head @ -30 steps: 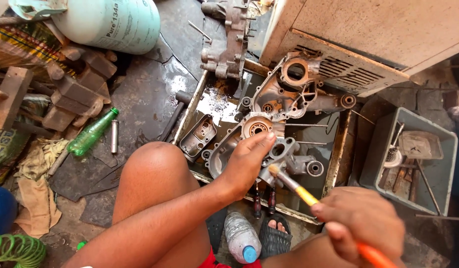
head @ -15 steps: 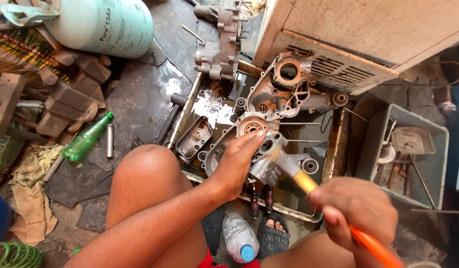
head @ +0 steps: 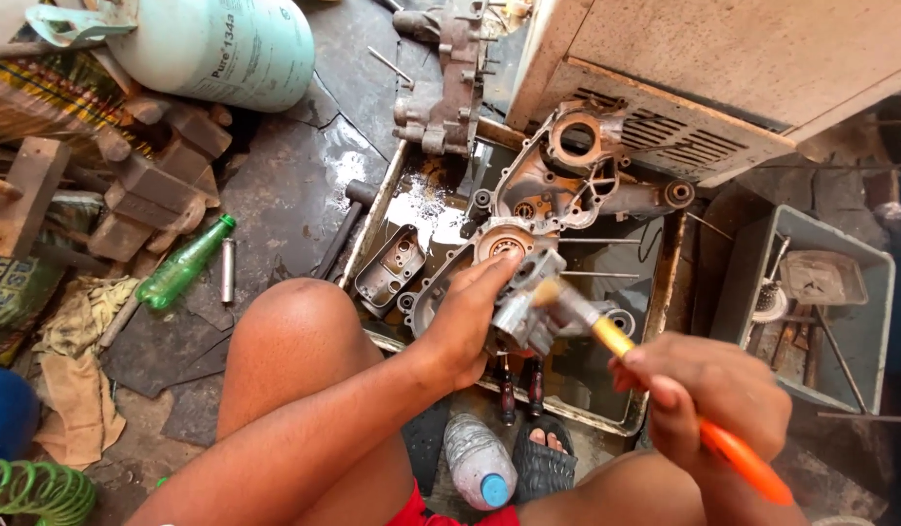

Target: The person pours liquid from a plastic bottle onto a metal engine part held in the left hand. Then, using a brush in the right hand, the person scrubs the part thoroughly, rotating it to clean different sides and crevices.

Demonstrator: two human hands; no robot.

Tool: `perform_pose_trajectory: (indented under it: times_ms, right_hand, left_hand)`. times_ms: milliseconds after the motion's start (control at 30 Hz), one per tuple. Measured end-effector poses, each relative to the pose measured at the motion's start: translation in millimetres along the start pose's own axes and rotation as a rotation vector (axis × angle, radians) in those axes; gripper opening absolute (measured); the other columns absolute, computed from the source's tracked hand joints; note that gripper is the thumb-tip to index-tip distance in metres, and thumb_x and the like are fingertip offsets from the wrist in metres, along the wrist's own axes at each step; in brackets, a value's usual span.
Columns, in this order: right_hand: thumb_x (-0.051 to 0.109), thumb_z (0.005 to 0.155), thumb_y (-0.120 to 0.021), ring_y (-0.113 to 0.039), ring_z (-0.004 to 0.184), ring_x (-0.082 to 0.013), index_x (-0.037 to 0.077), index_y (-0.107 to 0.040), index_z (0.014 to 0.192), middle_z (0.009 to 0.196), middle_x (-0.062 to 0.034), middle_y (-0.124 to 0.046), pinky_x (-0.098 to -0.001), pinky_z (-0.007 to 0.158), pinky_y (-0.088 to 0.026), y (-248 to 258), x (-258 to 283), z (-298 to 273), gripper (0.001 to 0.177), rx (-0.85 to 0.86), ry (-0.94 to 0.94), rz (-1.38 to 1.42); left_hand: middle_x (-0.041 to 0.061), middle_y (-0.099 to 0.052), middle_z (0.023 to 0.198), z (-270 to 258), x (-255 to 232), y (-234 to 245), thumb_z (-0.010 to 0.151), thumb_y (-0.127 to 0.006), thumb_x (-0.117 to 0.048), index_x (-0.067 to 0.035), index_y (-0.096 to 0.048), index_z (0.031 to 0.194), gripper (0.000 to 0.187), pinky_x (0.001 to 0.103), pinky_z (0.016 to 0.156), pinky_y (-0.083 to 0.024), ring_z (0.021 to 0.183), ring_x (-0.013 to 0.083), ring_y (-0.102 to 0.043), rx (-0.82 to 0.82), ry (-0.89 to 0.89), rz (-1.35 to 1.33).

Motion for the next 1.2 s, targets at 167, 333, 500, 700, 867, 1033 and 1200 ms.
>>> perform_pose_trajectory:
  times_ms: [167, 333, 500, 700, 867, 1033, 1200]
  right_hand:
    - [0.019, 0.097, -0.049, -0.071, 0.045, -0.0106, 0.005, -0.064, 0.072, 0.058, -0.0028, -0.069, -0.0209, 0.043, -0.065, -7.4, -1.1, -1.2, 0.033, 0.13, 0.063, 0.134]
    - [0.015, 0.096, -0.048, -0.065, 0.049, -0.0197, -0.002, -0.065, 0.075, 0.063, -0.0083, -0.065, -0.0294, 0.051, -0.059, -4.6, 7.6, 6.5, 0.032, 0.118, 0.025, -0.073]
    - [0.014, 0.095, -0.05, -0.067, 0.05, -0.0181, 0.0, -0.061, 0.068, 0.063, -0.0078, -0.067, -0.0299, 0.052, -0.06, -1.5, 0.5, 1.5, 0.033, 0.09, -0.022, -0.049]
    - [0.017, 0.096, -0.049, -0.069, 0.05, -0.018, 0.001, -0.061, 0.067, 0.06, -0.0062, -0.066, -0.0277, 0.051, -0.062, -2.0, -2.8, -3.5, 0.036, 0.08, -0.119, 0.053]
    - [0.018, 0.097, -0.049, -0.071, 0.05, -0.0142, 0.005, -0.063, 0.07, 0.057, -0.0017, -0.066, -0.0259, 0.052, -0.064, -4.3, 3.8, -1.3, 0.033, 0.108, -0.044, 0.009]
    - [0.019, 0.098, -0.05, -0.071, 0.054, -0.0182, 0.003, -0.065, 0.074, 0.06, -0.0014, -0.065, -0.0273, 0.055, -0.059, 0.7, 0.5, -1.4, 0.033, 0.085, -0.115, -0.07]
    - [0.017, 0.097, -0.051, -0.066, 0.047, -0.0141, -0.001, -0.066, 0.075, 0.058, -0.0045, -0.065, -0.0233, 0.05, -0.058, 1.1, -2.8, -1.4, 0.031, 0.074, -0.187, 0.044]
  left_hand:
    - [0.007, -0.07, 0.08, -9.5, -9.5, -2.4, 0.105, -0.051, -0.041, -0.014, -0.069, 0.103, 0.033, 0.033, 0.042, -0.047, 0.058, 0.0205, -0.064, -0.104, 0.061, -0.01]
    - [0.012, -0.076, 0.082, -12.4, -10.8, -3.6, 0.104, -0.049, -0.043, -0.012, -0.065, 0.11, 0.035, 0.035, 0.045, -0.052, 0.058, 0.0237, -0.069, -0.08, 0.069, -0.057]
    - [0.005, -0.074, 0.086, -10.4, -6.8, 4.1, 0.099, -0.05, -0.053, -0.019, -0.069, 0.105, 0.04, 0.038, 0.058, -0.051, 0.071, 0.0221, -0.069, -0.158, 0.114, -0.025]
    - [0.005, -0.075, 0.084, -10.5, -6.3, 2.6, 0.099, -0.053, -0.051, -0.02, -0.07, 0.11, 0.037, 0.035, 0.047, -0.051, 0.063, 0.02, -0.069, -0.172, 0.123, -0.069]
    - [0.003, -0.073, 0.081, -10.7, -5.4, 0.8, 0.1, -0.05, -0.052, -0.017, -0.071, 0.105, 0.041, 0.034, 0.051, -0.05, 0.065, 0.0195, -0.067, -0.156, 0.135, -0.06]
    - [0.004, -0.074, 0.084, -15.0, -2.9, 0.3, 0.099, -0.051, -0.054, -0.014, -0.073, 0.104, 0.047, 0.034, 0.059, -0.052, 0.071, 0.021, -0.069, -0.149, 0.187, -0.07]
    - [0.01, -0.076, 0.093, -16.6, -7.5, -1.0, 0.099, -0.052, -0.048, -0.013, -0.07, 0.115, 0.042, 0.034, 0.052, -0.053, 0.077, 0.0241, -0.07, -0.168, 0.17, -0.09]
Point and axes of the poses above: each hand's wrist, its own z-axis towards the middle knuckle, its own y-axis out of the back of the hand, x = y × z, the point moved 7 cm from there along z, towards the middle knuckle
